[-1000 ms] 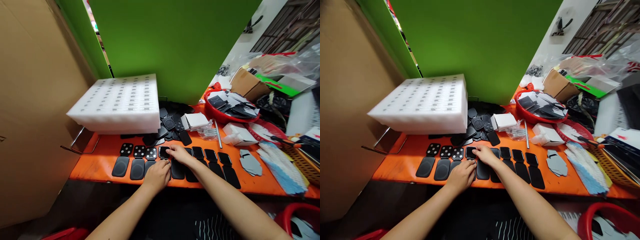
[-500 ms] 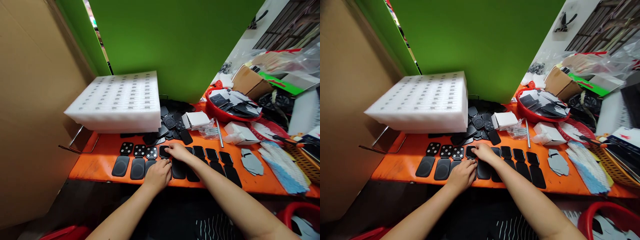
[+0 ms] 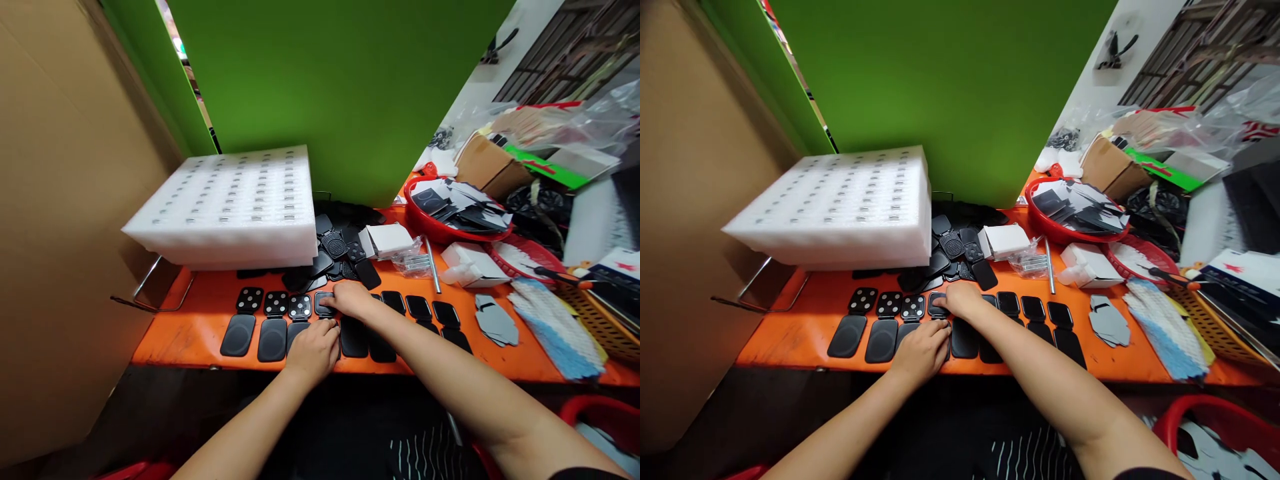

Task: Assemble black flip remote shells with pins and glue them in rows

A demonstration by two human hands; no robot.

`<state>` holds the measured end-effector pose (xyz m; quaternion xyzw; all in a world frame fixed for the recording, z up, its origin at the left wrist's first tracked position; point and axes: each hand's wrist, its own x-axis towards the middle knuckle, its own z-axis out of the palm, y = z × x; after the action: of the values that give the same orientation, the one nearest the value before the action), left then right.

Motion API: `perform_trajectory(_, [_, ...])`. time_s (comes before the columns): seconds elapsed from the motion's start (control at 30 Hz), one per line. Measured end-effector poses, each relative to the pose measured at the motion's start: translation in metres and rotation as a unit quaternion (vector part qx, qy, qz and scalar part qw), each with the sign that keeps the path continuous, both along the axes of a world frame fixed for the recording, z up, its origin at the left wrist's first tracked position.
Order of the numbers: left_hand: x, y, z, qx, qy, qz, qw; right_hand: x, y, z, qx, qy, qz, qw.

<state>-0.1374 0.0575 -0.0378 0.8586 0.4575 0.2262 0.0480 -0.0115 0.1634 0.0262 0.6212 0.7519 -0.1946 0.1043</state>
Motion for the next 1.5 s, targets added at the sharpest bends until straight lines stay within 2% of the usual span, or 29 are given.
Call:
perform_trajectory(0.07, [0.0, 0.0, 0.0, -0.003, -0.002, 0.004, 1.0, 0.001, -0.002, 0.003, 0.032, -0.013, -0.008, 0.999])
perform_trajectory(0.13, [0.0, 0.0, 0.001, -0.004, -0.003, 0.006, 1.0, 0.005, -0.012, -0.001, 0.092, 0.023, 0.011, 0.995])
perform_trajectory(0.2, [0.0, 0.0, 0.001, -0.005, 0.005, 0.006, 1.0, 0.013, -0.026, -0.011, 0.143, 0.115, 0.086, 0.979])
perform_trajectory(0.3, [0.0, 0.0, 0.001, -0.011, 0.02, 0.008, 1.0, 0.026, -0.047, -0.032, 0.156, 0.221, 0.21, 0.939])
perform_trajectory(0.37, [0.0, 0.001, 0.001, -0.015, 0.023, 0.007, 1.0, 0.029, -0.053, -0.043, 0.16, 0.224, 0.229, 0.934])
perform_trajectory(0.43, [0.0, 0.001, 0.002, -0.014, 0.028, 0.002, 1.0, 0.027, -0.053, -0.047, 0.17, 0.202, 0.207, 0.942])
perform_trajectory(0.53, [0.001, 0.001, 0.003, -0.004, 0.035, -0.007, 0.999, 0.019, -0.048, -0.042, 0.181, 0.188, 0.168, 0.951])
perform_trajectory(0.6, [0.0, 0.0, 0.003, 0.005, 0.039, -0.009, 0.999, 0.016, -0.046, -0.035, 0.163, 0.212, 0.149, 0.952])
perform_trajectory(0.67, [0.0, -0.001, 0.003, 0.015, 0.037, -0.009, 0.999, 0.019, -0.046, -0.03, 0.143, 0.266, 0.093, 0.949])
perform_trajectory(0.73, [0.0, -0.002, 0.003, 0.027, 0.023, -0.009, 0.999, 0.028, -0.048, -0.03, 0.139, 0.342, -0.009, 0.929])
perform_trajectory(0.8, [-0.001, -0.003, 0.004, 0.034, 0.009, -0.011, 0.999, 0.043, -0.053, -0.032, 0.142, 0.403, -0.113, 0.897])
perform_trajectory(0.83, [0.0, -0.003, 0.004, 0.035, 0.003, -0.012, 0.999, 0.051, -0.056, -0.033, 0.142, 0.42, -0.145, 0.884])
perform_trajectory(0.9, [0.0, -0.003, 0.007, 0.033, -0.004, -0.007, 0.999, 0.067, -0.063, -0.036, 0.139, 0.422, -0.171, 0.879])
perform_trajectory(1.07, [-0.001, -0.003, 0.013, 0.033, 0.001, 0.045, 0.998, 0.092, -0.089, -0.037, 0.151, 0.37, -0.165, 0.902])
perform_trajectory(1.27, [-0.004, -0.001, 0.013, 0.025, 0.055, 0.075, 0.995, 0.102, -0.115, -0.036, 0.181, 0.342, -0.132, 0.913])
perform_trajectory(1.37, [-0.003, 0.005, 0.014, 0.008, 0.076, 0.049, 0.996, 0.097, -0.114, -0.033, 0.18, 0.335, -0.109, 0.918])
perform_trajectory(1.5, [0.003, 0.008, 0.013, 0.002, 0.088, 0.038, 0.995, 0.078, -0.096, -0.031, 0.195, 0.327, -0.044, 0.924])
